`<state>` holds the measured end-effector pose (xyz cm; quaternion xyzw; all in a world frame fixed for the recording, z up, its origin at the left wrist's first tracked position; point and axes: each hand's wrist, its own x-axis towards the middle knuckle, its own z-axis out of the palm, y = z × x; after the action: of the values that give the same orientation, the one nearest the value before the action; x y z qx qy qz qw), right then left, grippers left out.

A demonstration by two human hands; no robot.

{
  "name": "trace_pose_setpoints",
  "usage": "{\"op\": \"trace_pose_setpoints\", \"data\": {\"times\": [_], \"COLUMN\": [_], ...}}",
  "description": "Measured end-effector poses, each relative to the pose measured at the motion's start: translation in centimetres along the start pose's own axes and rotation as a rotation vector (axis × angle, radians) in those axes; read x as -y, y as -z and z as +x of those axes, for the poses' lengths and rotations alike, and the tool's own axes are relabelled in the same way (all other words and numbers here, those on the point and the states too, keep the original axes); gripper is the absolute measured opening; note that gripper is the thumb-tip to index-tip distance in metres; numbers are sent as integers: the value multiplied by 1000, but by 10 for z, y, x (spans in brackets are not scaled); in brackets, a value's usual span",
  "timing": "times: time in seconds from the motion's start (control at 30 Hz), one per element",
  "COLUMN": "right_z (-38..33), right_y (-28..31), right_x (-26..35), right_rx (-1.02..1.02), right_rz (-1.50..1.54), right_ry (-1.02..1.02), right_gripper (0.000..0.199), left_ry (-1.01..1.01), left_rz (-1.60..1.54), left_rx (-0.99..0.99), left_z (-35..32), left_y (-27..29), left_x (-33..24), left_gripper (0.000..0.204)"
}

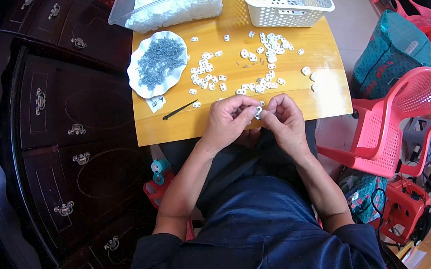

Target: Manually assembling small white plastic components by inserting metal pins.

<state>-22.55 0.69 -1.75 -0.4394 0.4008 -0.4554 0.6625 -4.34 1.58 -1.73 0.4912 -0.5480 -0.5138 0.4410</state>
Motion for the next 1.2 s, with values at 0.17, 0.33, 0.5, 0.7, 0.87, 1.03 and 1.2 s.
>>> {"op": "trace_pose_setpoints", "data": {"times": [0.17, 0.33, 0.5, 0.7, 0.87, 1.03, 1.2], "right_z": [1, 2, 1, 2, 5, 6, 5], "right_y": [-1, 1, -1, 1, 4, 5, 4], "right_x": [3, 2, -1, 0, 2, -1, 2], "right_rx": [-17, -24, -8, -1, 24, 20, -6], "right_rz": [42, 73, 90, 75, 179, 195, 197], "right_ry": [-21, -1, -5, -40, -88, -69, -65], "right_gripper": [12, 12, 13, 11, 12, 12, 11], "left_ry": [-40, -32, -261, -281, -307, -298, -306], "left_rz": [-53, 107, 462, 485, 501, 487, 442], "left_rx": [5, 4, -52, -37, -11, 0, -47], "left_z": [-1, -2, -1, -1, -1, -3, -3], "left_y": [0, -3, -10, -9, -9, -11, -11], "left_x": [-3, -23, -22, -17, -25, -27, -22], "left_gripper": [31, 43, 47, 36, 38, 38, 36]}}
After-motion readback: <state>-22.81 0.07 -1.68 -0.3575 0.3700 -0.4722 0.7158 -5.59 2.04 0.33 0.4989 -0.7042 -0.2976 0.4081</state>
